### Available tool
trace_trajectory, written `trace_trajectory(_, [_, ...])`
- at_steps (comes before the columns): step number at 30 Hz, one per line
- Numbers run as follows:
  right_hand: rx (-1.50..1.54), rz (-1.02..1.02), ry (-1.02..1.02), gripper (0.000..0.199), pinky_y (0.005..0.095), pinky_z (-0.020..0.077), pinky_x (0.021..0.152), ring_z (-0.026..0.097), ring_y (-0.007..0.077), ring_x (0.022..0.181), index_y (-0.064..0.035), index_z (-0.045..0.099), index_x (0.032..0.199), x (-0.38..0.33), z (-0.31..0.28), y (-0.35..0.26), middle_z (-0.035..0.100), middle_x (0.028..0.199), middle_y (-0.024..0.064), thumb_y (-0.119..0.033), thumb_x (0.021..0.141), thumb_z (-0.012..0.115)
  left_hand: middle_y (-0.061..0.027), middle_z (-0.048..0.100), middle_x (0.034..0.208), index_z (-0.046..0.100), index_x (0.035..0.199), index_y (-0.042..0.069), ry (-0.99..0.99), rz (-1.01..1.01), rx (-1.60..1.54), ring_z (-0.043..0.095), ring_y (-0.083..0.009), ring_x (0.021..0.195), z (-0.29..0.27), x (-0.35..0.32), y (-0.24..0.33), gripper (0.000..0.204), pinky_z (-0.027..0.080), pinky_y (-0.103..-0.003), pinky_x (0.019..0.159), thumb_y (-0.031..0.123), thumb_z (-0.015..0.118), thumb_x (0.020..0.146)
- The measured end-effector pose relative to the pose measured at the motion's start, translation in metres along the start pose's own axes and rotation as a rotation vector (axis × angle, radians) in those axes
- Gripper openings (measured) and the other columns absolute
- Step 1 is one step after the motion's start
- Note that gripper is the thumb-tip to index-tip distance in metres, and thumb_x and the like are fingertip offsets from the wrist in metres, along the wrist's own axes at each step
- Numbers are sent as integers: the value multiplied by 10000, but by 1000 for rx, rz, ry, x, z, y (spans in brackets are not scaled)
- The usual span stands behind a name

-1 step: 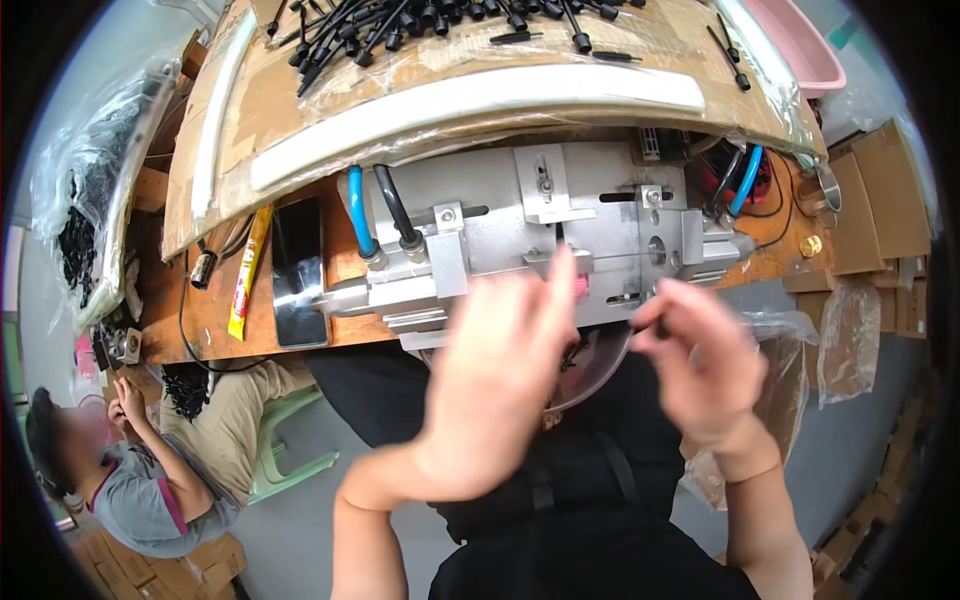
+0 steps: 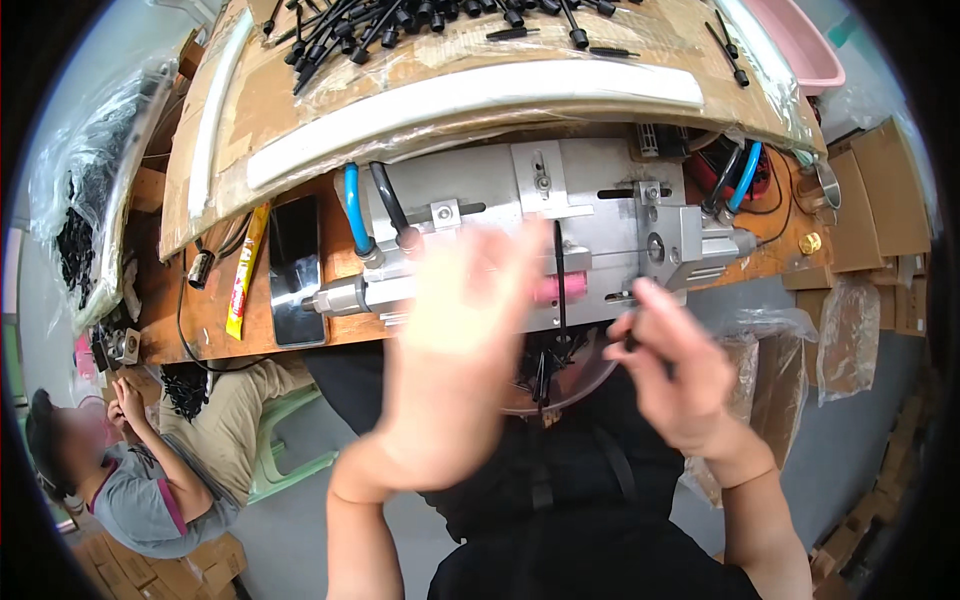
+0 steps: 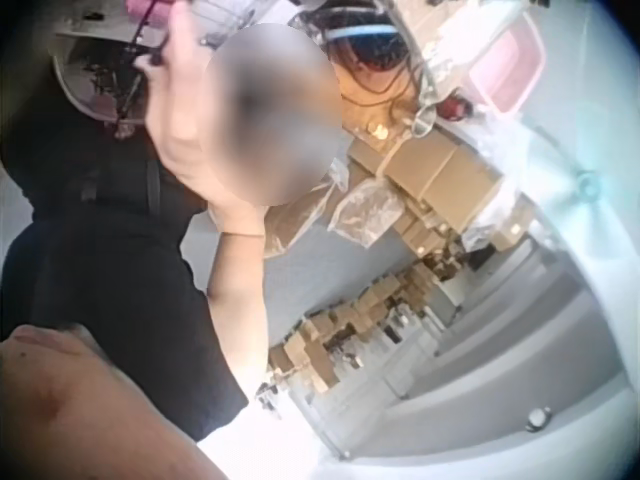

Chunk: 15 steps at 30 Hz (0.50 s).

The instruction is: The person repeatedly picks up black cable ties from a cardboard box and inserts them into a metal jig on a workbench. They manipulate the ties within the jig and then place the processed ties onto a pile on the table. The task is performed continuously throughout the clip.

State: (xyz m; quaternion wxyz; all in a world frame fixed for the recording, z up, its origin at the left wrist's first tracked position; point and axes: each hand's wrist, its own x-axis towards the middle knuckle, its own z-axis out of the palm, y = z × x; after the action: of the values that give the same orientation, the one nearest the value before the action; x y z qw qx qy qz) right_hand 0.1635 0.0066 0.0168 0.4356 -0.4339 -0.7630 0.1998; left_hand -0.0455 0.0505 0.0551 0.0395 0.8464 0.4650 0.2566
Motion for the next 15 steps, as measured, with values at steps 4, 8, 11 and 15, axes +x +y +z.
trace_trajectory(4, [-123, -22, -51, 656, 345, 464, 581, 530, 229, 610, 109, 490, 1337, -20, 34, 10, 576, 764, 117, 109, 724, 725, -133, 593, 974, 654, 1058, 91, 331, -34, 95, 590, -310, 945, -26, 83, -85, 229, 453, -409, 863, -10, 570, 870])
trace_trajectory(8, [-90, -44, -80, 680, 351, 453, 579, 516, 228, 596, 74, 465, 1383, -9, 48, 15, 505, 685, 101, 70, 753, 720, -69, 618, 898, 651, 1071, 77, 51, -120, 1, 574, -181, 831, -43, 107, -129, 244, 474, -293, 789, -22, 611, 851])
trace_trajectory(11, [-103, -22, -102, 688, 359, 463, 590, 538, 230, 621, 56, 463, 1391, -8, 46, 14, 507, 690, 92, 30, 759, 734, -69, 599, 861, 648, 1101, 94, 81, -86, -56, 579, -196, 792, -45, 102, -123, 297, 486, -311, 776, -21, 632, 828])
trace_trajectory(15, [-219, -46, -134, 594, 341, 487, 590, 583, 226, 665, 24, 561, 1297, 6, 15, 10, 581, 758, 90, -51, 747, 771, -71, 543, 819, 585, 1336, 141, 262, -97, -80, 541, -204, 759, -30, 58, -57, 673, 471, -327, 749, -131, 642, 723])
